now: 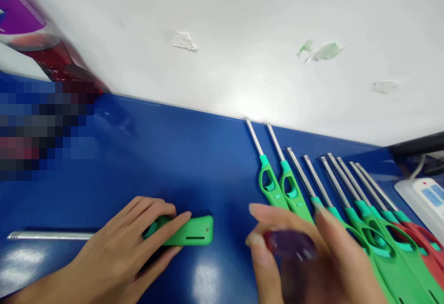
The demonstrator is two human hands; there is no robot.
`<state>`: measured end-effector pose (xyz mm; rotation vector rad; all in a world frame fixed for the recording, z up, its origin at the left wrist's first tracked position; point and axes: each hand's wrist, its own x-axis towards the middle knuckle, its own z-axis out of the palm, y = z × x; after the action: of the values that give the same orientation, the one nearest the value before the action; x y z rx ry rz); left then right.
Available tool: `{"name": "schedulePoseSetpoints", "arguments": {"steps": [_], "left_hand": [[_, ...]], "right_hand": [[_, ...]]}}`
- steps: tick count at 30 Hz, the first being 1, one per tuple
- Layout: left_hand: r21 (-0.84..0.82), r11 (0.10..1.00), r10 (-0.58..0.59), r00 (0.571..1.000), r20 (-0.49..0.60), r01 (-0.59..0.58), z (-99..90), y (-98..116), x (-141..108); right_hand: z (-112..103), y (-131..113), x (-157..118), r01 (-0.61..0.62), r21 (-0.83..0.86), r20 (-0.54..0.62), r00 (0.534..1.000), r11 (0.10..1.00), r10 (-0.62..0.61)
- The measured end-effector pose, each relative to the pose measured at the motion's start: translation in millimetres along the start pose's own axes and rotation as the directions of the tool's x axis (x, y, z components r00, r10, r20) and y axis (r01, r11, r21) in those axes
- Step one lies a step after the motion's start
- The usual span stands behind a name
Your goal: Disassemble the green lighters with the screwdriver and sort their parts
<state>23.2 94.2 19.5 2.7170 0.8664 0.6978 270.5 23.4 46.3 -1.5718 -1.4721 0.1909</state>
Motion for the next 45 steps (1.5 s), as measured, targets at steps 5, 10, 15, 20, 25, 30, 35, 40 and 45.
{"name": "schedulePoseSetpoints", "arguments": {"steps": [5,10,15,20,25,30,35,40,45], "left_hand": [[-0.002,1.0,-0.002,1.0,0.003,0.002,-0.4,1,2],[0.0,1.0,0.001,1.0,-0.01,-0.001,-0.2,1,1],[0.009,1.0,0.005,1.0,-0.018,-0.005,0.2,1,0],[0.015,1.0,0.003,1.0,-0.012,-0.003,0.8,1,2],[0.011,1.0,0.001,1.0,-0.01,-0.001,0.9,1,1],[0.016,1.0,0.005,1.0,-0.009,-0.005,0.7,1,0],[0.029,1.0,0.0,1.0,-0.009,0.001,0.3,0,2],[0.022,1.0,-0.008,1.0,-0.014,0.009,-0.3,0,3],[0.012,1.0,0.0,1.0,0.005,0.0,-0.8,1,3]], "right_hand": [[-2,-10,23,0.058,-0.003,0.272,0.961,0.998,-0.055],[4,-1,27,0.141,-0.074,0.501,0.861,0.987,-0.086],[12,11,20,0.106,-0.08,0.595,0.803,0.991,-0.038],[15,15,16,0.116,-0.093,0.611,0.791,0.989,-0.035],[15,16,15,0.158,-0.09,0.616,0.785,0.983,-0.07],[15,17,15,0.189,-0.109,0.605,0.792,0.976,-0.086],[16,17,12,0.216,-0.124,0.594,0.798,0.969,-0.102],[15,15,11,0.229,-0.118,0.6,0.792,0.966,-0.115],[18,10,16,0.331,-0.158,0.567,0.802,0.93,-0.189]]}}
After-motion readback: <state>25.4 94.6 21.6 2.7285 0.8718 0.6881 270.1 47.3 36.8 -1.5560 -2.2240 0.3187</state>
